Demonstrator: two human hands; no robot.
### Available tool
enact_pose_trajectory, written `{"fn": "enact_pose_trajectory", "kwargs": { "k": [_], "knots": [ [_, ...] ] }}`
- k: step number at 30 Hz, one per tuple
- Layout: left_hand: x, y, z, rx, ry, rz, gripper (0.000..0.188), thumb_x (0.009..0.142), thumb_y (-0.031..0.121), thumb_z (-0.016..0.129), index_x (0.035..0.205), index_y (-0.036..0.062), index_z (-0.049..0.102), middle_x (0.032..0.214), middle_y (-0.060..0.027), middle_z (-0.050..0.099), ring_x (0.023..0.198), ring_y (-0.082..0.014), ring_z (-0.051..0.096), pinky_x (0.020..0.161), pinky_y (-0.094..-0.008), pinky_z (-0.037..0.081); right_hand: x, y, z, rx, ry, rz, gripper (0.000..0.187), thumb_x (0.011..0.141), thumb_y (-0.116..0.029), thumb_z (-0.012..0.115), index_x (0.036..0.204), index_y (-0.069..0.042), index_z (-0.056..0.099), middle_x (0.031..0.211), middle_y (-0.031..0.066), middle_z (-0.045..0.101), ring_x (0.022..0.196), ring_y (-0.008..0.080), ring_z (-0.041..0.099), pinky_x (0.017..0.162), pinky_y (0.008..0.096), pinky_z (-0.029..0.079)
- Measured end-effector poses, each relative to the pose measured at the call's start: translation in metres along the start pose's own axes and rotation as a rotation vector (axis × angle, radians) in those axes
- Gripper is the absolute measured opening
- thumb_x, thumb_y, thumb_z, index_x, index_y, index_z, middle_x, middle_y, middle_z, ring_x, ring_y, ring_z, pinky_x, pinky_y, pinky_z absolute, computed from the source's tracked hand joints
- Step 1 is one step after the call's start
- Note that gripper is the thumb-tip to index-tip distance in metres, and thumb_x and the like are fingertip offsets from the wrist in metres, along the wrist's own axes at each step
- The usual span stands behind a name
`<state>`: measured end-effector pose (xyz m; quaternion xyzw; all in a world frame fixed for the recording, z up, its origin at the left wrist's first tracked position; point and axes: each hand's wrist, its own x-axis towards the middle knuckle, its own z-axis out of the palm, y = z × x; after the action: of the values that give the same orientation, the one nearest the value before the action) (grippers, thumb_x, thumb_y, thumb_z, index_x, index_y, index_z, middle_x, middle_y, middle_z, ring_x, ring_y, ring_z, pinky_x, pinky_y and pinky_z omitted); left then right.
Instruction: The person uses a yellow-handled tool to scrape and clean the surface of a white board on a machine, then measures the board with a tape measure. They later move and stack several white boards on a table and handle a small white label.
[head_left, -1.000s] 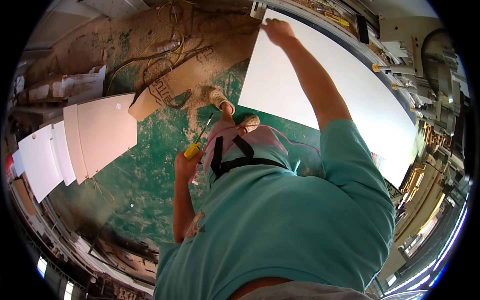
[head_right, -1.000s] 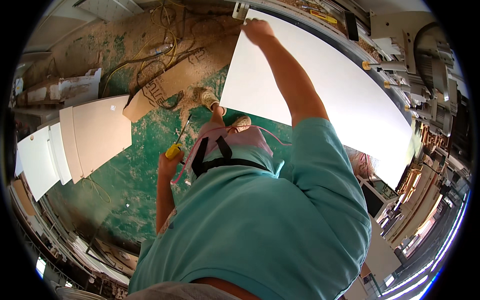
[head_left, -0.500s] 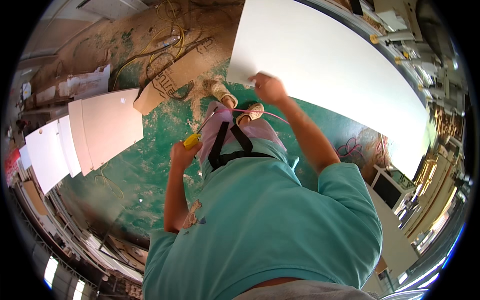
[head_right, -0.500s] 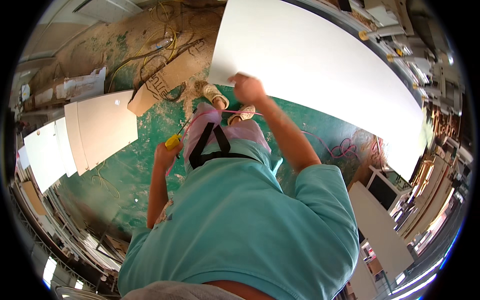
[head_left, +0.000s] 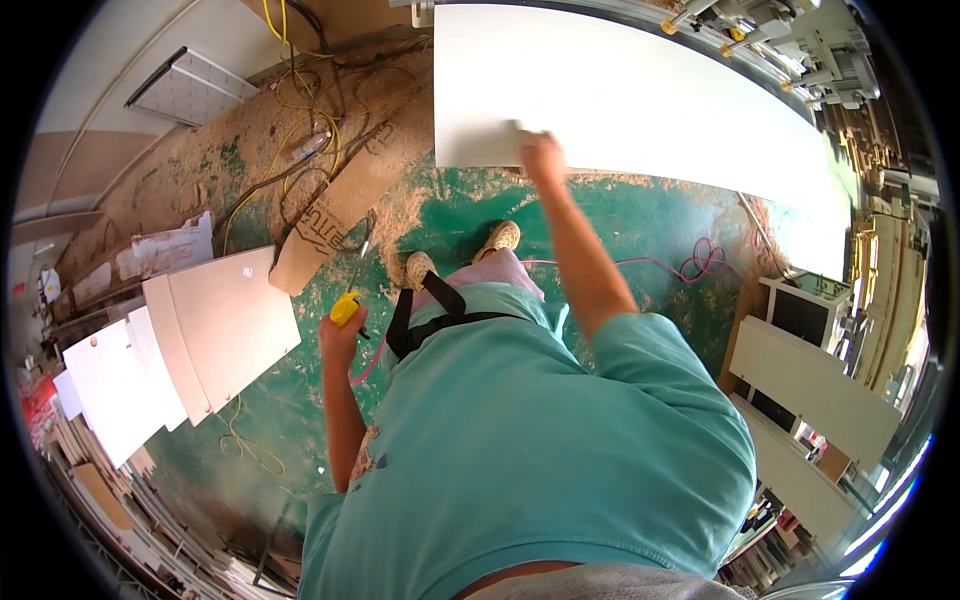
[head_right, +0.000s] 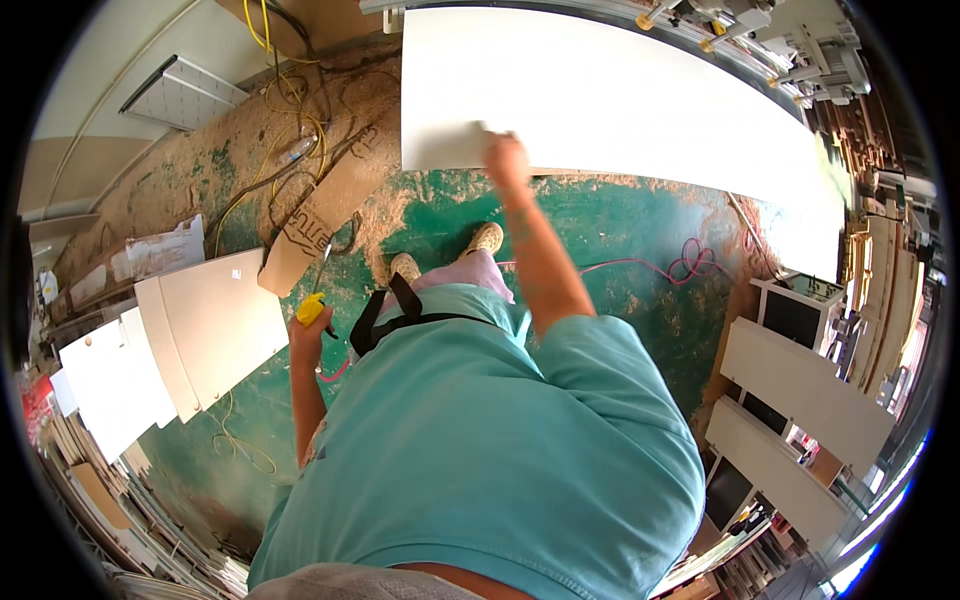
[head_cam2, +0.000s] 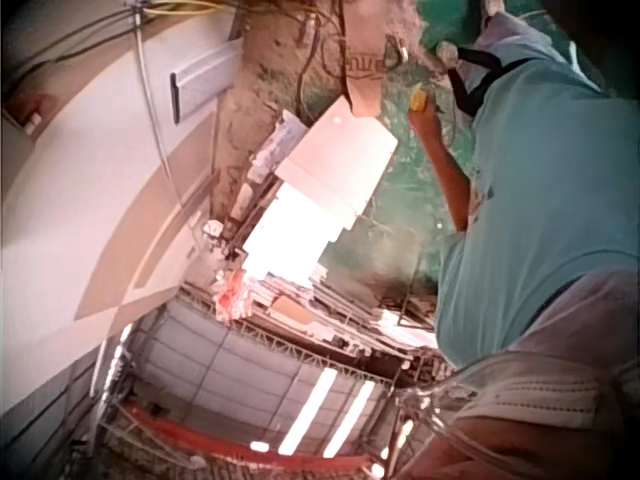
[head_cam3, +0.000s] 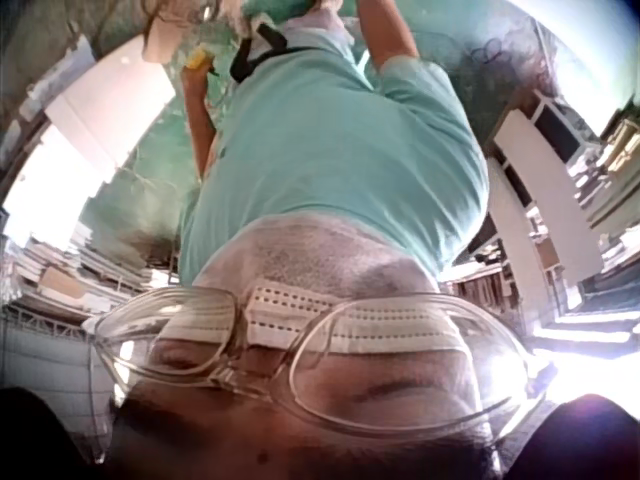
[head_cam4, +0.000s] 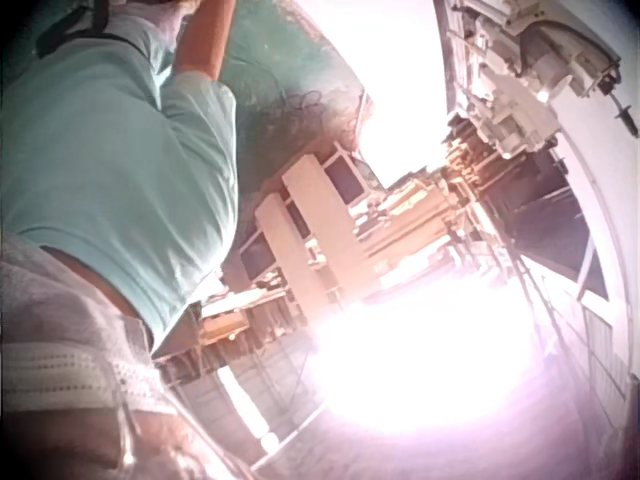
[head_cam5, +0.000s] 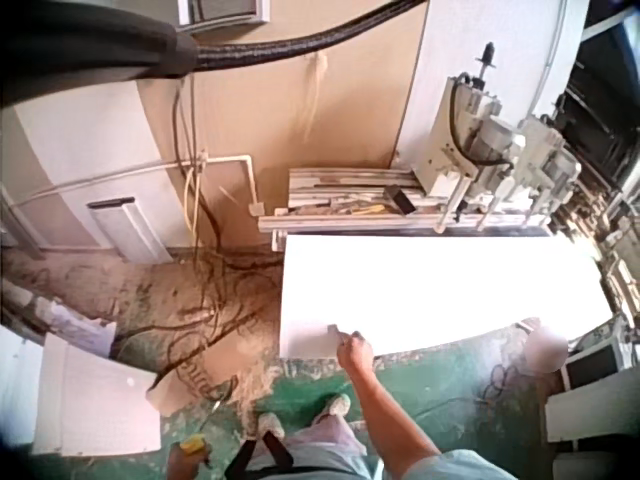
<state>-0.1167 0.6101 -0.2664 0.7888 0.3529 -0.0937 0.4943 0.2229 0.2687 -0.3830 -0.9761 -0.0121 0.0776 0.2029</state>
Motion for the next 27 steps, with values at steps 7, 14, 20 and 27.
{"fn": "enact_pose_trajectory", "kwargs": {
  "k": [7, 14, 20, 27],
  "knots": [
    [-0.019, -0.043, -0.049, -0.038, 0.017, -0.045, 0.031, 0.082, 0.03, 0.074, 0.078, -0.0009, 0.07, 0.07, -0.0061, 0.069, 0.066, -0.0131, 0.064, 0.063, -0.031, 0.048, -0.126, -0.288, 0.105, -0.051, -0.588, -0.45, 0.026, 0.084, -0.011, 0.057, 0.106, -0.006, 0.071, 0.112, 0.0157, 0.069, 0.105, 0.0346, 0.067, 0.084, 0.0427, 0.056],
    [0.004, -0.097, -0.045, -0.126, -0.238, -0.006, 0.026, 0.082, 0.025, 0.075, 0.082, 0.0, 0.068, 0.068, -0.0045, 0.066, 0.064, -0.0134, 0.062, 0.063, -0.0304, 0.049, -0.12, -0.184, 0.073, 0.373, -0.169, -0.154, 0.028, 0.08, -0.011, 0.056, 0.104, -0.011, 0.069, 0.111, 0.0135, 0.067, 0.101, 0.0373, 0.063, 0.086, 0.0458, 0.052],
    [0.032, -0.002, 0.022, 0.337, -0.63, 0.322, 0.043, 0.076, 0.042, 0.079, 0.082, 0.0002, 0.072, 0.072, -0.0124, 0.07, 0.068, -0.0247, 0.07, 0.065, -0.0367, 0.051, -0.14, 0.019, -0.029, 0.707, 0.346, 0.414, 0.029, 0.08, -0.014, 0.064, 0.107, -0.003, 0.066, 0.091, 0.0122, 0.069, 0.079, 0.0257, 0.066, 0.068, 0.0376, 0.052],
    [0.063, 0.113, 0.15, 0.099, -0.735, 0.185, 0.03, 0.089, 0.037, 0.067, 0.081, 0.0073, 0.07, 0.07, -0.0005, 0.066, 0.066, -0.013, 0.063, 0.053, -0.0304, 0.047, -0.259, 0.197, -0.068, 0.962, 0.581, 0.848, 0.025, 0.081, -0.014, 0.063, 0.104, -0.003, 0.067, 0.088, 0.0063, 0.067, 0.078, 0.0148, 0.06, 0.07, 0.0308, 0.049]
  ]
}}
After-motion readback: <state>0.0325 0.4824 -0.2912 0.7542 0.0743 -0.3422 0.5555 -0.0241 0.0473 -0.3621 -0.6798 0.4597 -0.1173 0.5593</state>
